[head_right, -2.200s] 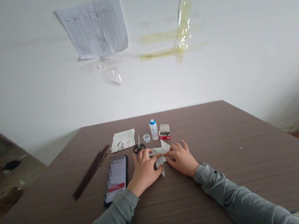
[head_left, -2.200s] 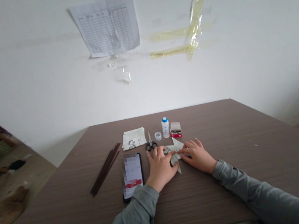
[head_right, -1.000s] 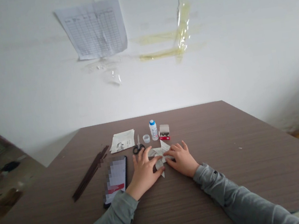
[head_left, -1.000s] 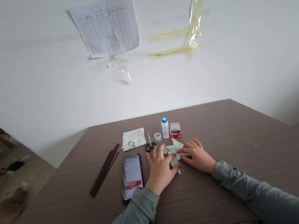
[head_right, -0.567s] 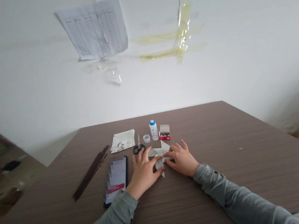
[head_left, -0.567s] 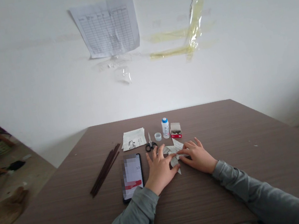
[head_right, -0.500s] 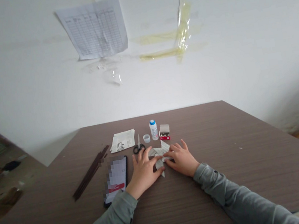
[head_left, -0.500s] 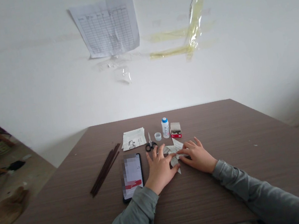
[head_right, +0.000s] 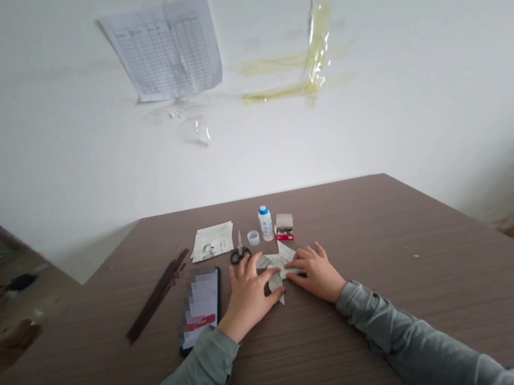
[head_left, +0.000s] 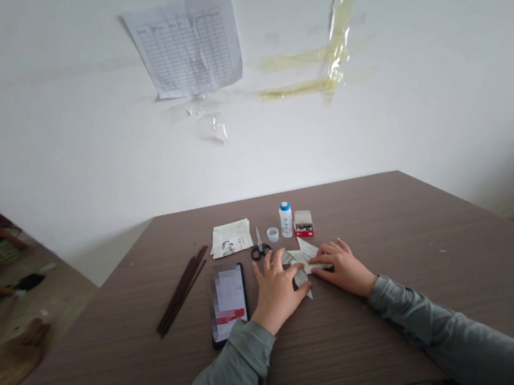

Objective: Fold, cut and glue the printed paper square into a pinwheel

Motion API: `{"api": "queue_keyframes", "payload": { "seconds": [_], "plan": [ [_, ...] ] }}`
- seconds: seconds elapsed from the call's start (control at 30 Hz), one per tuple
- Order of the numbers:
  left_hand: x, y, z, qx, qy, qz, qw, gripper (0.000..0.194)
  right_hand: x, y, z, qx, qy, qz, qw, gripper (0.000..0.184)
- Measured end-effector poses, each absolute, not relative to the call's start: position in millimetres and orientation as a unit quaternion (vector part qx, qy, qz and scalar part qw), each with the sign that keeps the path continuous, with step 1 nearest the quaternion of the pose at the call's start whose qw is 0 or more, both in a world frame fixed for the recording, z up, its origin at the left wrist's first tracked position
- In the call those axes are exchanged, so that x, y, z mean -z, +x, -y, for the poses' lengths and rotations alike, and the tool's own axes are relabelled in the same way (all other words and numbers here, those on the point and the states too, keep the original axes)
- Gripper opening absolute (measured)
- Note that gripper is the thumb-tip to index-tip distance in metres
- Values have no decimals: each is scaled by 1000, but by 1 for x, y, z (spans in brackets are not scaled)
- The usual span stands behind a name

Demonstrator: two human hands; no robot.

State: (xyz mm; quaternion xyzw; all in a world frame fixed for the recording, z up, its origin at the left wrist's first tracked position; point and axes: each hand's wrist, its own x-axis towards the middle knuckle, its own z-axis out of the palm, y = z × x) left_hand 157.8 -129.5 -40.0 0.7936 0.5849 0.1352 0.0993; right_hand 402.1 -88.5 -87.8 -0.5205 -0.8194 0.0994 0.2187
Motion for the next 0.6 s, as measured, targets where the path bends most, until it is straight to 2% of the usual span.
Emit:
{"api": "queue_keyframes", "payload": {
  "seconds": [0.3,0.6],
  "plan": [
    [40,157,128,-135,804,-573,88,49,80,399,93,-85,-521,824,204,32],
    [39,157,127,-123,800,-579,99,51,78,399,92,-70,-516,832,192,26]
  ]
}}
